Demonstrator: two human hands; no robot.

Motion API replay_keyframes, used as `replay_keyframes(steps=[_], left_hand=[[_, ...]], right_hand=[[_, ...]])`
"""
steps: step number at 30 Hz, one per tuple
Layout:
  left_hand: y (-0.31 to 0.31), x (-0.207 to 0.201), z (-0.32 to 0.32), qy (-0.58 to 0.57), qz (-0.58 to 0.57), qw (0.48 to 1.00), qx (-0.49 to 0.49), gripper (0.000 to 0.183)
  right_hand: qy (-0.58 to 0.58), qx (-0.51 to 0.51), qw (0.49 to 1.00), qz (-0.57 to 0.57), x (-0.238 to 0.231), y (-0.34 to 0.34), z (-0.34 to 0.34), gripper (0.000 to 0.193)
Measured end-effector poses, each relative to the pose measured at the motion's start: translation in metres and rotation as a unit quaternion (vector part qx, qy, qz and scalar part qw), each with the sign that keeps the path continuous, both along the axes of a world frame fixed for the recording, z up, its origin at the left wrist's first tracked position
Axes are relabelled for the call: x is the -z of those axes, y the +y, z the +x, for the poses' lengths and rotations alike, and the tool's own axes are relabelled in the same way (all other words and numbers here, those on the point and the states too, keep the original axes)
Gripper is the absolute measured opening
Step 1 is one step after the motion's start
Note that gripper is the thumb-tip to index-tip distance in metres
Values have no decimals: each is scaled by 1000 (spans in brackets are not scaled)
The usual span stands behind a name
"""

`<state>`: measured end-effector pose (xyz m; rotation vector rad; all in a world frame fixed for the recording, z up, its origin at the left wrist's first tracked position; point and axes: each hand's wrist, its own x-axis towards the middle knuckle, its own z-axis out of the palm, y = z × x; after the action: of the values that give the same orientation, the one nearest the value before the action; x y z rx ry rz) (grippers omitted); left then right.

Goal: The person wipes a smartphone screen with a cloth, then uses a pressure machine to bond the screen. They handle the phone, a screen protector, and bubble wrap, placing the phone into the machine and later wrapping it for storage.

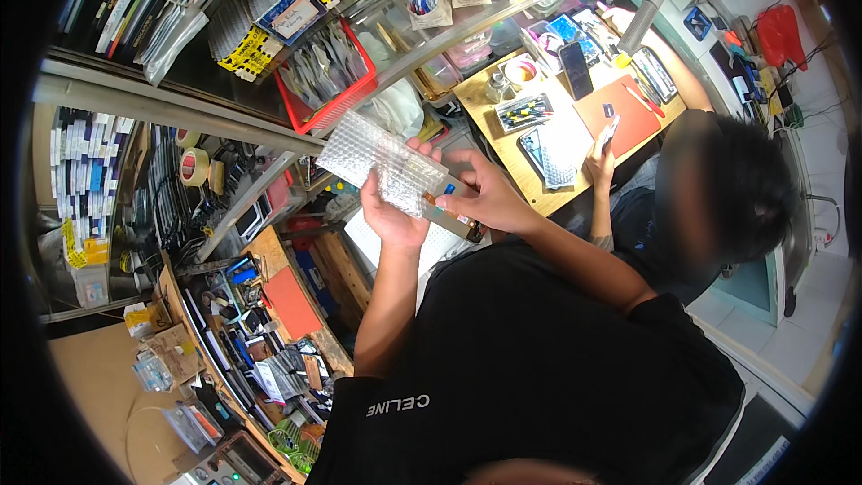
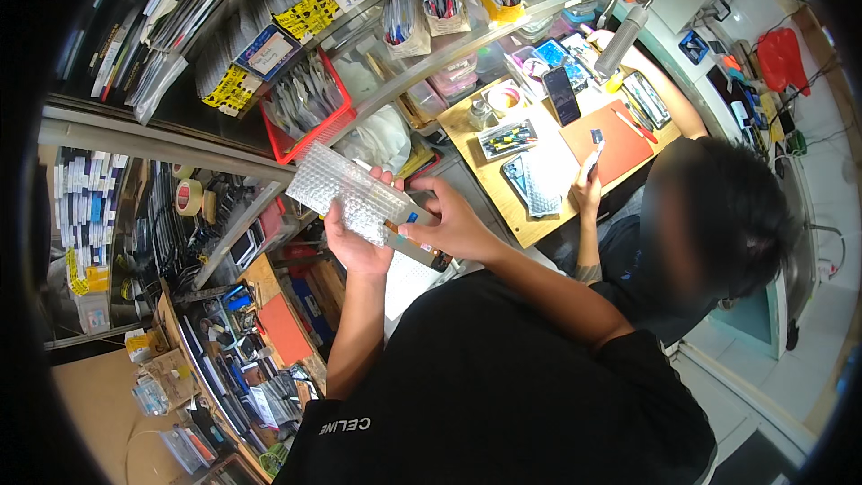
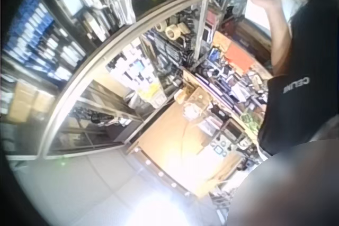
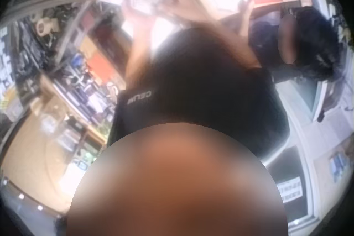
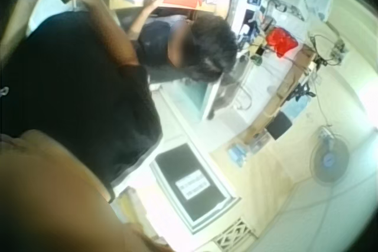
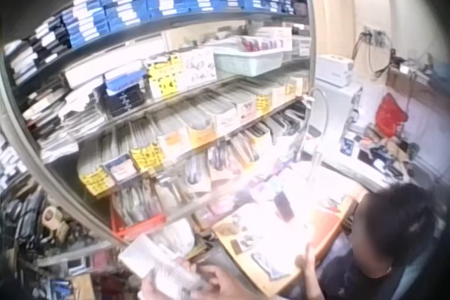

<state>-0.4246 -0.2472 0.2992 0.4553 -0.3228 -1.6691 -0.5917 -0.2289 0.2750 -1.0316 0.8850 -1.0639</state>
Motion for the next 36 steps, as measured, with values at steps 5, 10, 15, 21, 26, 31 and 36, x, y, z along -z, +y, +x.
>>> replay_keyframes(steps=[5,10,15,21,26,31,36], left_hand=[[-4,-5,-3,10,-15,1000,22,82],[-4,-8,5,4,3,1000,-1,91],[8,-1,5,-53,-25,998,-2,89],[18,6,-6,-285,-6,958,-14,62],[-1,-11,22,-155,7,987,-37,68],[9,-11,16,-174,-54,982,42,81],[15,-10,2,-242,-107,963,50,87]], right_hand=[[61,-24,996,68,-10,2,0,55],[99,-51,991,79,-20,-2,-2,53],[55,-46,994,88,-8,-3,10,48],[0,-11,999,30,4,-6,19,35],[-104,-161,976,101,2,5,-3,26],[-136,-129,981,38,4,5,4,17],[-131,-69,988,49,-4,3,10,16]])
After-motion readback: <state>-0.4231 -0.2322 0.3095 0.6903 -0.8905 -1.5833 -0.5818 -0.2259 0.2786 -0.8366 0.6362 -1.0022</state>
